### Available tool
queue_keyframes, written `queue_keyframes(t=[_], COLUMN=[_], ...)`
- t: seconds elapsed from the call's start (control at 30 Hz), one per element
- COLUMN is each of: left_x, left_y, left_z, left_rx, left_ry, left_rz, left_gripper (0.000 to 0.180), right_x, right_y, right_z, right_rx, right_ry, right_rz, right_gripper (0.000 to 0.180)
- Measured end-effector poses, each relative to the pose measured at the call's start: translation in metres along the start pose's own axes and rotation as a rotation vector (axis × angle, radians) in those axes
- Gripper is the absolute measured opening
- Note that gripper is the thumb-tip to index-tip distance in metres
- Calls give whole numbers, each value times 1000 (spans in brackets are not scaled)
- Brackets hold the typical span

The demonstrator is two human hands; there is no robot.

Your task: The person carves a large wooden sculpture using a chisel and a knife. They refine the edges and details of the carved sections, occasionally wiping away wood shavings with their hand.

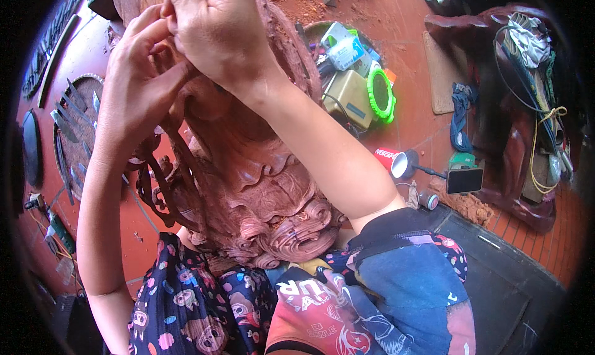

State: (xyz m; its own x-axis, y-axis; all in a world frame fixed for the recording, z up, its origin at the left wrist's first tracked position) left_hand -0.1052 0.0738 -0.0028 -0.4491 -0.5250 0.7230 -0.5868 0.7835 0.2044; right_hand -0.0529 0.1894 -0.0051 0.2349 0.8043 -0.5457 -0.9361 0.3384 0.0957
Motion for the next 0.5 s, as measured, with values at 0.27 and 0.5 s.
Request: queue_keyframes(t=[0.27,0.5], left_x=[3,-2], left_y=[2,1], left_z=[9,7], left_rx=[-142,-172], left_ry=[127,166], left_rz=[-10,-59], left_gripper=[37,42], right_x=[-6,-6], right_y=[-2,-4], right_z=[2,4], right_rx=[-2,177], right_ry=[-91,-228], right_rz=[-35,-24], right_gripper=[34,34])
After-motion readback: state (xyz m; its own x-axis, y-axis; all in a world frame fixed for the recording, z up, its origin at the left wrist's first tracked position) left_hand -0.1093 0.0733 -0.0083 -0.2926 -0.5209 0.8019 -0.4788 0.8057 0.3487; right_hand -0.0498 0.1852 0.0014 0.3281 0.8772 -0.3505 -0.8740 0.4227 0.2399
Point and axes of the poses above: each hand's wrist, its own y-axis towards the middle knuckle, its own x-axis out of the back of the hand, z = x × y, the point moved 3 cm from there along y, towards the middle knuckle, and after that the axes turned 12 degrees about y, right-handed, at the moved point
